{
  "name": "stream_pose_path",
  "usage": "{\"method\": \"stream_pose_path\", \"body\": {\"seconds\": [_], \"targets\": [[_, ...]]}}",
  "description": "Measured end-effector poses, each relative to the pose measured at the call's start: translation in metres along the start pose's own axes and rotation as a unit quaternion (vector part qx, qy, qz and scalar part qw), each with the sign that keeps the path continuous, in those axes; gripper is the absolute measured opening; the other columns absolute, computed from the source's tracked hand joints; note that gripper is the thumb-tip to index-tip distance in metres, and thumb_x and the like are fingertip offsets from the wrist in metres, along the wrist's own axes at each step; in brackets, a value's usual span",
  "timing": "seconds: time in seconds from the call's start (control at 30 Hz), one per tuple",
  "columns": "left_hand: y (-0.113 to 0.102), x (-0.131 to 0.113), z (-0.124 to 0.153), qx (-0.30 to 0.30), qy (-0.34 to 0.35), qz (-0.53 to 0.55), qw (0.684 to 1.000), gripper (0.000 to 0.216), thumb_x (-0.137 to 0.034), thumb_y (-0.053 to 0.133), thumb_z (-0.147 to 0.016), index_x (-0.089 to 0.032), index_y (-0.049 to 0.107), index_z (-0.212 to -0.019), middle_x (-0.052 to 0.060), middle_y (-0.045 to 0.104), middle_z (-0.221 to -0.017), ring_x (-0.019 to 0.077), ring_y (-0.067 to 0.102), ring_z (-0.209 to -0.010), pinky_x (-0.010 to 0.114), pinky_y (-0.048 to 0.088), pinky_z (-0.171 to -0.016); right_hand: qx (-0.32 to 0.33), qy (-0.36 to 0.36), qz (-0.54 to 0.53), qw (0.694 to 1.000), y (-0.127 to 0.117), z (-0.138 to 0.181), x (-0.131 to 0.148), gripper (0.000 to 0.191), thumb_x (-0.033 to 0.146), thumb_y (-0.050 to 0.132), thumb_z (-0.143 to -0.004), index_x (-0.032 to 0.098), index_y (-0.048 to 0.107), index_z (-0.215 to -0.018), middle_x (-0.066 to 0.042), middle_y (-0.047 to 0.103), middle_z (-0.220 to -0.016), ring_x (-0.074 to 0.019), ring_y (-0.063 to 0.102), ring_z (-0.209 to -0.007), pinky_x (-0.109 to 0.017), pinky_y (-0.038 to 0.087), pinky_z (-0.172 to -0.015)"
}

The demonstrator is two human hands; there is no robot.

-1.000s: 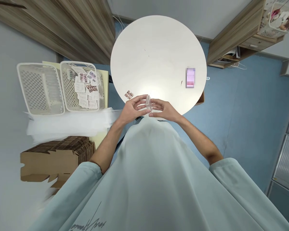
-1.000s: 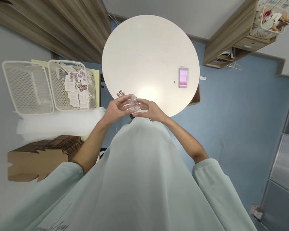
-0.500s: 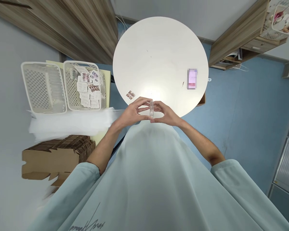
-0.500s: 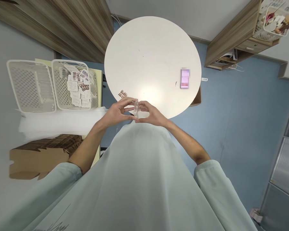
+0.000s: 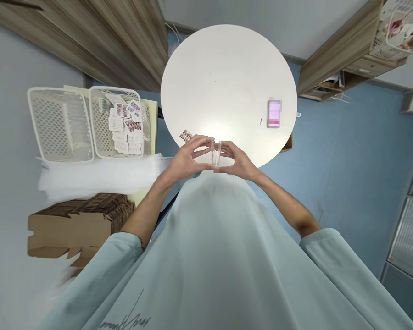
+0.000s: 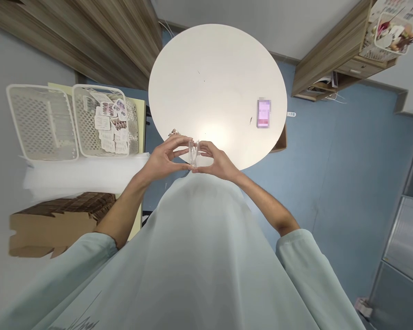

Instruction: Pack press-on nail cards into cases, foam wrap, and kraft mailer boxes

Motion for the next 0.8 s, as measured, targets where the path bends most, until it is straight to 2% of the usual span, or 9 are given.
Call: {"method": "stream_pose_path", "body": {"seconds": [0.13,0.27,0.33,0.43,0.57,0.67,0.73,0.8], "targets": [[-0.004,0.002,0.0,-0.031,0.007,-0.012,0.999,0.091,-0.069,0.108,-0.064,-0.031,0.076,-0.14,0.01,0.064,-0.145,0.0344,0.067,-0.142,0.062,0.057,-0.129,-0.004,0.016,0.008,1.0,-0.004,-0.004,0.005,0.087,0.054,0.107,-0.071,0.038,0.066,-0.146,-0.008,0.062,-0.17,-0.0329,0.055,-0.164,-0.057,0.042,-0.141],[-0.004,-0.004,0.004,-0.084,0.046,-0.073,0.993,0.093,-0.076,0.103,-0.069,-0.03,0.074,-0.144,0.012,0.063,-0.149,0.035,0.063,-0.146,0.058,0.057,-0.13,0.027,0.055,-0.009,0.998,-0.005,-0.006,0.007,0.105,0.058,0.109,-0.068,0.042,0.058,-0.159,-0.009,0.055,-0.176,-0.0375,0.058,-0.161,-0.064,0.051,-0.134],[-0.001,-0.007,0.006,-0.104,0.065,-0.124,0.985,0.091,-0.078,0.099,-0.074,-0.03,0.072,-0.147,0.012,0.063,-0.149,0.0359,0.06,-0.149,0.057,0.056,-0.13,0.035,0.076,-0.037,0.996,-0.002,-0.004,0.007,0.108,0.064,0.105,-0.072,0.044,0.052,-0.165,-0.01,0.057,-0.173,-0.0379,0.063,-0.155,-0.065,0.057,-0.128],[0.003,-0.007,0.009,-0.124,0.08,-0.189,0.971,0.087,-0.078,0.095,-0.08,-0.032,0.071,-0.15,0.013,0.066,-0.148,0.0377,0.059,-0.149,0.059,0.053,-0.131,0.007,0.088,-0.071,0.994,0.003,-0.003,0.006,0.1,0.077,0.093,-0.084,0.046,0.048,-0.168,-0.009,0.061,-0.167,-0.0355,0.07,-0.146,-0.063,0.063,-0.122],[0.004,-0.003,0.013,-0.14,0.092,-0.222,0.961,0.088,-0.079,0.096,-0.079,-0.032,0.071,-0.15,0.014,0.068,-0.147,0.0407,0.06,-0.147,0.064,0.049,-0.133,-0.017,0.079,-0.08,0.994,0.008,-0.005,0.0,0.103,0.083,0.091,-0.081,0.046,0.049,-0.167,-0.009,0.063,-0.163,-0.0334,0.075,-0.138,-0.058,0.067,-0.118],[0.003,-0.004,0.018,-0.148,0.092,-0.193,0.966,0.087,-0.081,0.095,-0.078,-0.032,0.074,-0.147,0.014,0.069,-0.146,0.0405,0.061,-0.148,0.063,0.049,-0.132,-0.012,0.063,-0.067,0.996,0.003,-0.008,-0.003,0.104,0.08,0.095,-0.079,0.047,0.049,-0.166,-0.009,0.061,-0.165,-0.0326,0.075,-0.137,-0.057,0.066,-0.118],[-0.004,-0.005,0.021,-0.178,0.077,-0.132,0.972,0.076,-0.083,0.084,-0.089,-0.031,0.075,-0.144,0.013,0.072,-0.142,0.0374,0.065,-0.144,0.062,0.051,-0.13,0.001,0.055,-0.047,0.997,-0.001,-0.008,-0.002,0.104,0.075,0.098,-0.078,0.046,0.05,-0.165,-0.009,0.06,-0.166,-0.0328,0.074,-0.137,-0.057,0.065,-0.119],[-0.013,-0.002,0.021,-0.205,0.031,-0.056,0.977,0.068,-0.082,0.072,-0.1,-0.03,0.074,-0.144,0.013,0.075,-0.137,0.0337,0.07,-0.138,0.059,0.057,-0.124,0.015,0.051,-0.019,0.998,-0.006,-0.008,0.0,0.101,0.07,0.1,-0.077,0.045,0.053,-0.163,-0.009,0.058,-0.168,-0.0336,0.071,-0.14,-0.058,0.064,-0.12]]}}
Point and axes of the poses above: each hand's wrist, its own z-axis away from the middle knuckle, its own y-axis out of the palm, x = y × z, the point moved 6 cm from there along -z, towards the middle knuckle
